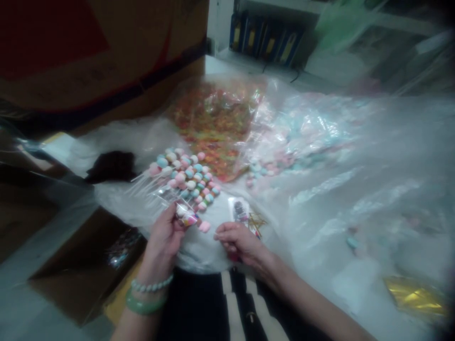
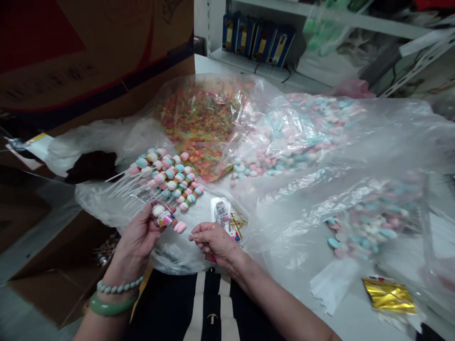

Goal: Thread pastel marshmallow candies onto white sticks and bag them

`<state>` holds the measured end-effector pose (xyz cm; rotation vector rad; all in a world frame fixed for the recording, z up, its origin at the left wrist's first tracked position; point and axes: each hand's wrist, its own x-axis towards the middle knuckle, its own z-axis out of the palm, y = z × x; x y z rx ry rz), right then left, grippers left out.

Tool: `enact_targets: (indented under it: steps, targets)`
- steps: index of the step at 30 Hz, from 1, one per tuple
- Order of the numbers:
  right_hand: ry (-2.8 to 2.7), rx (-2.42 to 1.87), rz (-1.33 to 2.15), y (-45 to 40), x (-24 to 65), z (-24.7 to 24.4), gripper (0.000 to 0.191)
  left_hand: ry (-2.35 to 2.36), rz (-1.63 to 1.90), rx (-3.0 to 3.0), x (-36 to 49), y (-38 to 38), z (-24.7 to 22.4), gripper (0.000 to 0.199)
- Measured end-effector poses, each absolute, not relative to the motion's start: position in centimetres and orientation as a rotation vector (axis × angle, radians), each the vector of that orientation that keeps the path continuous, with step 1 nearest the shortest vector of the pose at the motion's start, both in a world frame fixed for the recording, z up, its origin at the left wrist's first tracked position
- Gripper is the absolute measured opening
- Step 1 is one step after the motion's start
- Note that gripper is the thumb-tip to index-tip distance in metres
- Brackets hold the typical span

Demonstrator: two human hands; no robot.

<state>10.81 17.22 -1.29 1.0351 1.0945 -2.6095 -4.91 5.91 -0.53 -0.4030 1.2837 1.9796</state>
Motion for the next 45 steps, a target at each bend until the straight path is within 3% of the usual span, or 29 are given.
enact_targets:
  steps: [14, 19, 25, 34, 45]
  targets:
    - [1.092, 1.039, -2.567, 17.2, 10.9, -1.2, 0.015, 1.532, 2.059, -0.416, -5.3, 5.1, -1.0, 0.01]
    - [0.999, 0.972, -2.599, 17.5, 11.2, -1.2, 0.018, 1.365, 2.077, -0.527, -4.8, 5.7, 0.0, 0.01]
    - [0.903, 0.885, -2.626, 17.6, 12.2, -1.8, 0.016, 1.109, 1.852, -0.54, -4.5, 6.7, 1.0, 0.007]
    - [0.845, 0.879, -2.756, 17.6, 13.0, -1.4, 0.015, 1.126, 1.94, -0.568, -3.6, 7.1, 1.3, 0.017]
    - [1.748, 1.065, -2.383, 15.0, 12.2, -0.1, 0.007, 1.122, 1.922, -0.388, -2.0, 6.9, 1.8, 0.029]
